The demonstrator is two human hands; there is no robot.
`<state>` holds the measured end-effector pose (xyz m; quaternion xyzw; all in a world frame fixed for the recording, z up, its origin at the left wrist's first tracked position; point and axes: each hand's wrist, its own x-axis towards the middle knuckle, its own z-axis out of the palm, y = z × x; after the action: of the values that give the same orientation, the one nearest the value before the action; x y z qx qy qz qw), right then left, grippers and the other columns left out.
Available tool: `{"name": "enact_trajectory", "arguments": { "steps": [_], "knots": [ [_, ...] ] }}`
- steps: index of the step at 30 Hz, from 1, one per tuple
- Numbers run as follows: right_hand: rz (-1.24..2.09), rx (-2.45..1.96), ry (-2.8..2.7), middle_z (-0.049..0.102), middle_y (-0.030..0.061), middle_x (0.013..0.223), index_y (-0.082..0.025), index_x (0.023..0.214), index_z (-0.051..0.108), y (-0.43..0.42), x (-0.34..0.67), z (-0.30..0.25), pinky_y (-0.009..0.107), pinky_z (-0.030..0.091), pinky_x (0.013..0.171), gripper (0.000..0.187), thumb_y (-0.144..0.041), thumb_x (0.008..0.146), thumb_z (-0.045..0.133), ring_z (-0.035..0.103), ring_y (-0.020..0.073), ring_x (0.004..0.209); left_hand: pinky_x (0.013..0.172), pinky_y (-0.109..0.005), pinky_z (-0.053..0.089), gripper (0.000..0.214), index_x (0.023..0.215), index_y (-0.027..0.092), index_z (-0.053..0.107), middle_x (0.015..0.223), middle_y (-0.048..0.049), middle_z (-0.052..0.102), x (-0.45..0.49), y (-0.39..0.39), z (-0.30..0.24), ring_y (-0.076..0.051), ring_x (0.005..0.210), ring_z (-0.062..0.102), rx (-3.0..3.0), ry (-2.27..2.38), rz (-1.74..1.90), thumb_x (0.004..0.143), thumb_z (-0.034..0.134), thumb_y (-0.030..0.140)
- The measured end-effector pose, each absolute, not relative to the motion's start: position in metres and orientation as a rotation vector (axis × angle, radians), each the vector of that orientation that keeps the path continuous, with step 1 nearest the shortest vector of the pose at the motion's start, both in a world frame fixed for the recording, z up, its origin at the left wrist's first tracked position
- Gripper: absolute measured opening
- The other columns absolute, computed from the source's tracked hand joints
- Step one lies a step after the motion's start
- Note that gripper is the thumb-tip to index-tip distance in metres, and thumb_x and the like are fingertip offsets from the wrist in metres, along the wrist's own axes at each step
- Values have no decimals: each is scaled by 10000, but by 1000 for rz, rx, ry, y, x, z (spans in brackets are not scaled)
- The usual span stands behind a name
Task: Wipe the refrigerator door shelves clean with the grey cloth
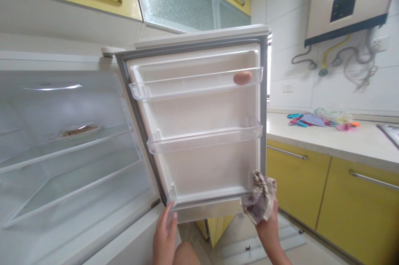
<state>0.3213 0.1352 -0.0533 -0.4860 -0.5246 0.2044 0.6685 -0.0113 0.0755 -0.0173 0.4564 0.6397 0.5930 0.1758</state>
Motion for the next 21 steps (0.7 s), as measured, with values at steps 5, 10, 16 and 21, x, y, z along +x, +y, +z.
{"name": "enact_trajectory", "arguments": {
  "steps": [5, 10, 16, 21],
  "knots": [
    [-185, -1092, -1681, 437, 79, 1534, -275, 1106, 662, 134, 329, -52, 622, 241, 1185, 339, -260, 768, 660, 291, 394, 1465, 1174, -509, 365, 600, 1223, 216, 664, 1357, -123, 648, -15, 74, -17, -318, 1321, 549, 1367, 1869, 1655, 814, 535, 636],
    [-302, -1122, -2045, 583, 65, 1416, -312, 1302, 590, 133, 334, -19, 517, 206, 1176, 577, -128, 756, 608, 480, 308, 1328, 1159, -518, 381, 548, 1165, 220, 684, 1287, -118, 681, -19, 75, -12, -314, 1272, 582, 1424, 1880, 1631, 820, 525, 615],
    [-80, -1084, -2455, 669, 94, 1179, -247, 1190, 587, 127, 271, 45, 436, 415, 932, 426, -297, 776, 673, 597, 303, 1075, 1099, -505, 451, 503, 1082, 225, 711, 1208, -112, 707, -19, 76, -7, -317, 1199, 627, 1415, 1878, 1636, 781, 577, 606],
    [308, -1029, -2552, 712, 119, 1053, -200, 1162, 586, 141, 189, 70, 341, 428, 753, 367, -362, 832, 587, 654, 284, 909, 989, -441, 538, 590, 1273, 212, 621, 1317, -130, 668, -27, 77, -5, -290, 1111, 684, 1359, 1804, 1652, 776, 612, 530]
  ]
}}
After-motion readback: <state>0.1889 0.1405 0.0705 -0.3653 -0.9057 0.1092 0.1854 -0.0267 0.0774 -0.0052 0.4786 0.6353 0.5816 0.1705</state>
